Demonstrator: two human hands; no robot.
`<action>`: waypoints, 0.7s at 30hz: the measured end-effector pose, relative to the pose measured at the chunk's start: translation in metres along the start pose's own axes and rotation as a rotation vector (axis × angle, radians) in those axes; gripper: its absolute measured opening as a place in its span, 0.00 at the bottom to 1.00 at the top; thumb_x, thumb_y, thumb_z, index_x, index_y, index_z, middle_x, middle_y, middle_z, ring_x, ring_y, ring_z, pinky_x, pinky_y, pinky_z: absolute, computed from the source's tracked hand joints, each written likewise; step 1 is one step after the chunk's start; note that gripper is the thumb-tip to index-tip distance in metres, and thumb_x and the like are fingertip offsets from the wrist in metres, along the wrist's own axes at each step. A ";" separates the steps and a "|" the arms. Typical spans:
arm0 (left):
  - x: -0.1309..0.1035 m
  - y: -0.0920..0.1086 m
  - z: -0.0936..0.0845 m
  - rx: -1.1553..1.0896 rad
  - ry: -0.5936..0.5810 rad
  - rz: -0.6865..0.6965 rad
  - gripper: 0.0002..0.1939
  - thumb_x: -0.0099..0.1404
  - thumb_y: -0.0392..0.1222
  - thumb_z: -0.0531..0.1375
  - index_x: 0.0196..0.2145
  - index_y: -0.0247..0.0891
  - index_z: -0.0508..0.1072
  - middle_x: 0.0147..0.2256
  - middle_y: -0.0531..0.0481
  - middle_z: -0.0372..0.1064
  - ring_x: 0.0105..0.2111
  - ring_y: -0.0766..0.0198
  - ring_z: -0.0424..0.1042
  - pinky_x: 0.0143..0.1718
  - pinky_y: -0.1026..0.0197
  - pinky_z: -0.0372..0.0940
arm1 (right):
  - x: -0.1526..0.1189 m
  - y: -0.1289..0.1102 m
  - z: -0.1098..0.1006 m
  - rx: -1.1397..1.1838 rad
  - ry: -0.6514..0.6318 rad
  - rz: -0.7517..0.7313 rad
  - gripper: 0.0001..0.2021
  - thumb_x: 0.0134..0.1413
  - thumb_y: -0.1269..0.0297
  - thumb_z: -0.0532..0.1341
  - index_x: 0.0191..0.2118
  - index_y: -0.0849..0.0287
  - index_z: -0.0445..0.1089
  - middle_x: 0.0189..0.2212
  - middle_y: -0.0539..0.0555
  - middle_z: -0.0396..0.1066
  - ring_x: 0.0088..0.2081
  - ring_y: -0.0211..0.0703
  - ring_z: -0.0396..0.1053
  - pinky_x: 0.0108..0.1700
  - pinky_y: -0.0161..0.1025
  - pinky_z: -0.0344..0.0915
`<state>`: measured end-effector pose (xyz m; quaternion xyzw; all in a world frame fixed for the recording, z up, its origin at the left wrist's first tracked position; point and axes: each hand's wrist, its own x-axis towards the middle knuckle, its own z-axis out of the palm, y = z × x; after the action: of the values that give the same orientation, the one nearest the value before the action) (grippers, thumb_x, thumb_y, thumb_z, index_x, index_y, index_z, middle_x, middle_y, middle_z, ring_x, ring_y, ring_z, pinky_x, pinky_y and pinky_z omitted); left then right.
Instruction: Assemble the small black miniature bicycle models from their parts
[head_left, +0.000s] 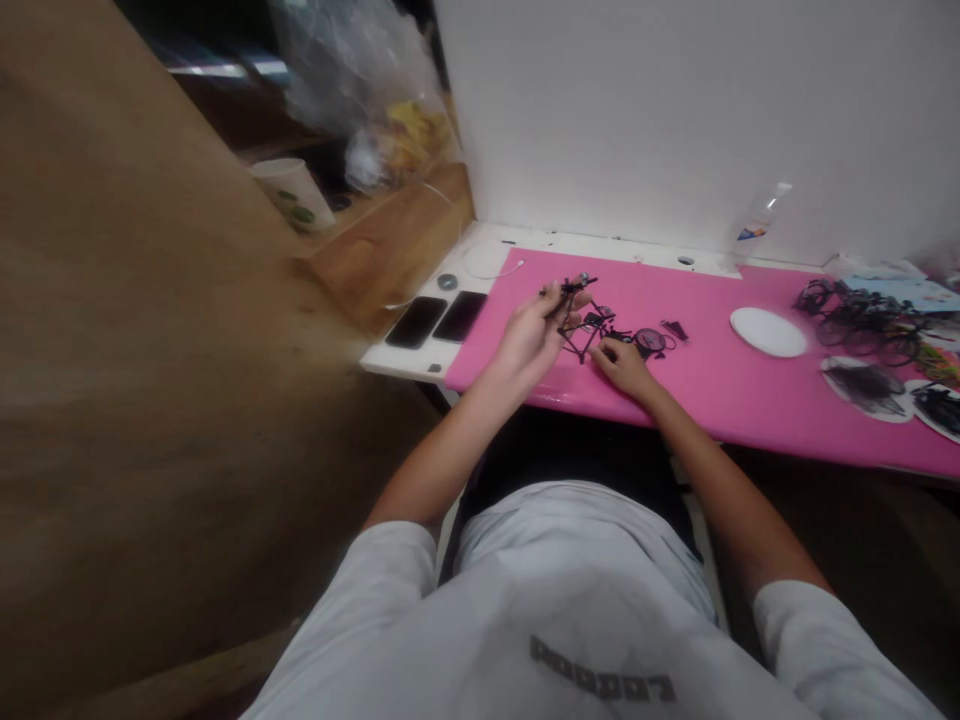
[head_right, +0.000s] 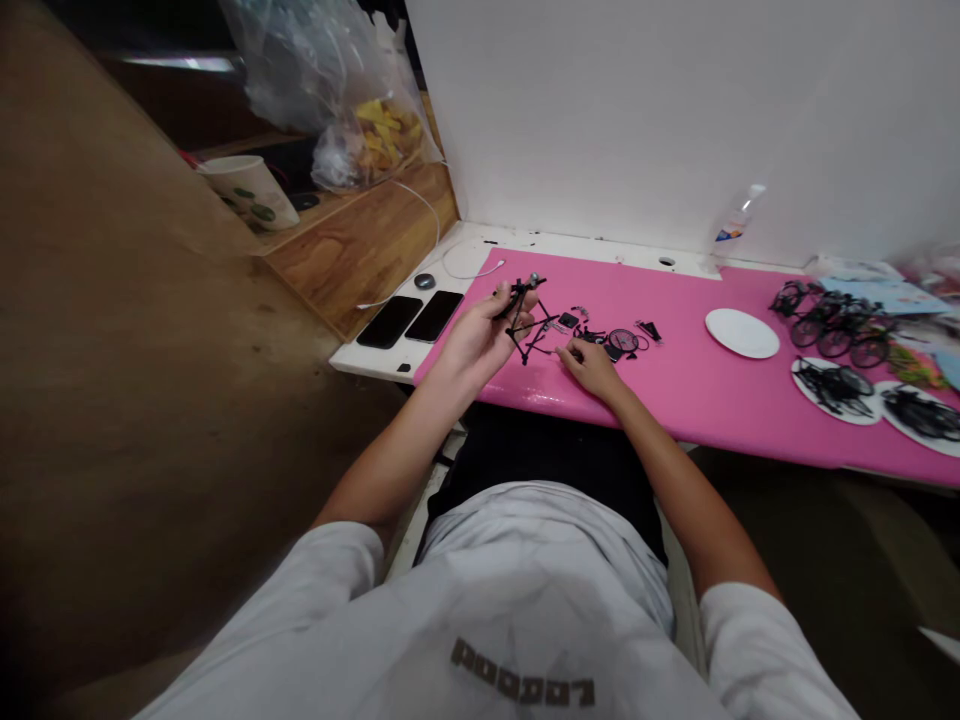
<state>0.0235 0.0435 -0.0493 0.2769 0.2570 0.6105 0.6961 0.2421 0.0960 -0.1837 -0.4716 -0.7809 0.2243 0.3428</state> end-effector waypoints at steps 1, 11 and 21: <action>0.001 -0.001 -0.001 0.002 0.007 -0.006 0.06 0.79 0.38 0.65 0.41 0.34 0.75 0.43 0.43 0.82 0.47 0.61 0.84 0.40 0.67 0.70 | 0.000 0.000 0.000 -0.004 0.000 0.003 0.21 0.71 0.45 0.58 0.31 0.54 0.66 0.28 0.53 0.71 0.31 0.46 0.66 0.38 0.43 0.59; -0.006 -0.006 0.003 -0.010 -0.059 -0.017 0.12 0.67 0.31 0.73 0.35 0.35 0.73 0.43 0.48 0.82 0.31 0.76 0.74 0.38 0.70 0.69 | 0.000 0.003 0.002 -0.012 -0.008 0.016 0.19 0.71 0.48 0.59 0.32 0.55 0.69 0.29 0.55 0.75 0.32 0.48 0.69 0.38 0.43 0.60; -0.005 -0.011 0.003 -0.041 -0.028 -0.149 0.10 0.65 0.27 0.74 0.43 0.35 0.83 0.41 0.50 0.80 0.29 0.78 0.71 0.36 0.71 0.69 | -0.001 0.008 0.006 -0.008 -0.010 -0.016 0.11 0.68 0.57 0.60 0.33 0.53 0.66 0.31 0.55 0.76 0.34 0.51 0.70 0.39 0.43 0.61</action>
<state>0.0331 0.0375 -0.0545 0.2512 0.2546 0.5581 0.7487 0.2427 0.0986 -0.1935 -0.4655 -0.7872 0.2210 0.3388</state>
